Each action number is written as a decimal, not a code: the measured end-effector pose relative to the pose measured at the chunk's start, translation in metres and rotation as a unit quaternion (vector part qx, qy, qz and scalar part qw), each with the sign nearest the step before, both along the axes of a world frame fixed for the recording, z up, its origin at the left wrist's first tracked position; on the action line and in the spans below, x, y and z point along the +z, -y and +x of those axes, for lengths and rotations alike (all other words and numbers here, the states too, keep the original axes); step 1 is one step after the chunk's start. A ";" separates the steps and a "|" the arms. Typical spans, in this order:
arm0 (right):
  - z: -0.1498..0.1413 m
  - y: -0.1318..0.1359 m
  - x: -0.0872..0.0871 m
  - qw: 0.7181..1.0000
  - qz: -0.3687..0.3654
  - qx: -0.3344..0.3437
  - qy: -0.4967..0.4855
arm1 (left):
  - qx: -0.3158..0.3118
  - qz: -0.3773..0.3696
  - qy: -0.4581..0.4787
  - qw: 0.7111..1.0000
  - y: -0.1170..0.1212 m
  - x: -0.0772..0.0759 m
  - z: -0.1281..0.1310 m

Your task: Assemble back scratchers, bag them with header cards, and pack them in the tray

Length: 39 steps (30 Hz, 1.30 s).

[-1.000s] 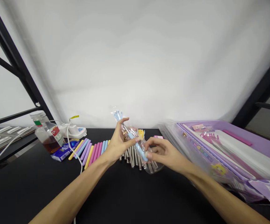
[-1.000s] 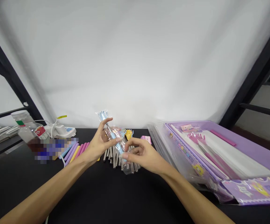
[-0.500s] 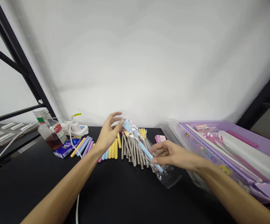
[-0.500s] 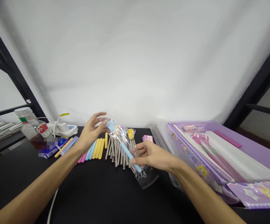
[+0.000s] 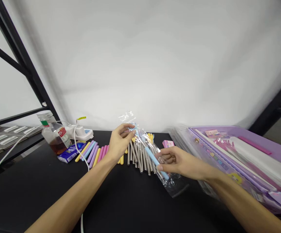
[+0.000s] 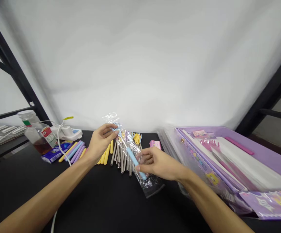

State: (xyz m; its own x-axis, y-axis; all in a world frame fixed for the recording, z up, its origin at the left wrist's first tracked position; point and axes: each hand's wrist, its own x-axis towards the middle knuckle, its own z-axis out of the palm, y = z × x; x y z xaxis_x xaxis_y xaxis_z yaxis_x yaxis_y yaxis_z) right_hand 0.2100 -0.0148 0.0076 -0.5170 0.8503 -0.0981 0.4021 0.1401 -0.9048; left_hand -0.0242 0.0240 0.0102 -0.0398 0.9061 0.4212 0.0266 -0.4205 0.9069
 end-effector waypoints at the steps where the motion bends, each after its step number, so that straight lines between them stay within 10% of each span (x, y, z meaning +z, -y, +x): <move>1: 0.001 0.000 0.001 1.000 0.004 0.000 0.004 | -0.006 0.000 0.006 1.000 0.000 0.001 0.000; 39: 0.009 0.005 0.018 0.995 -0.046 0.082 0.028 | 0.074 0.027 0.014 0.997 0.005 0.005 0.006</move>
